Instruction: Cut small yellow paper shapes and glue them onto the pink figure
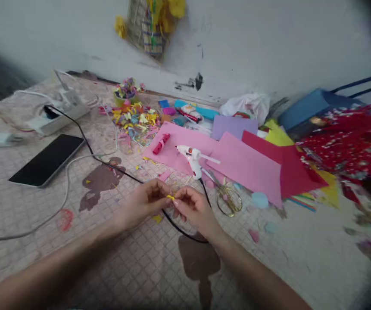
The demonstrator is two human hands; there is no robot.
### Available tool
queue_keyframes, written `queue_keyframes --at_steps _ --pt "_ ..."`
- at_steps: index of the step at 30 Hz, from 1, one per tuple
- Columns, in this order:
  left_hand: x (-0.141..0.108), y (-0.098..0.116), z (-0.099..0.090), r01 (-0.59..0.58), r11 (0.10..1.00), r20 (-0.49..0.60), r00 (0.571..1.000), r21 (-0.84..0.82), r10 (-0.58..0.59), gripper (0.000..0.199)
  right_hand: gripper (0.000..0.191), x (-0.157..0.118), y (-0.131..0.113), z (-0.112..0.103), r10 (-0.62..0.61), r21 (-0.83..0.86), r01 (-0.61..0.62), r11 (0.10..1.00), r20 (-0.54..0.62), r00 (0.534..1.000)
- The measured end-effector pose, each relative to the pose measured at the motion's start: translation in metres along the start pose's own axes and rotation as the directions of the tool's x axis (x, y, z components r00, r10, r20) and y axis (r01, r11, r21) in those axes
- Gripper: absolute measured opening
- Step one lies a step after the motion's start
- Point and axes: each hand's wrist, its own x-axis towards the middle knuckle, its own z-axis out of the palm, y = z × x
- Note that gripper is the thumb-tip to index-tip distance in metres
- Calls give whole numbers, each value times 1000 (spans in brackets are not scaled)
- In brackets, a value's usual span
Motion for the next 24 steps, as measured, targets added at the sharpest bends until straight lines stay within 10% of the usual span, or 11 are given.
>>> queue_keyframes --at_steps 12,24 --pt "-4 -3 0 145 989 49 988 18 -145 20 27 -4 1 -1 1 101 0 995 -9 1000" --pt "-1 -2 1 126 973 67 988 195 -142 24 13 -5 3 -3 -54 -168 54 984 0 999"
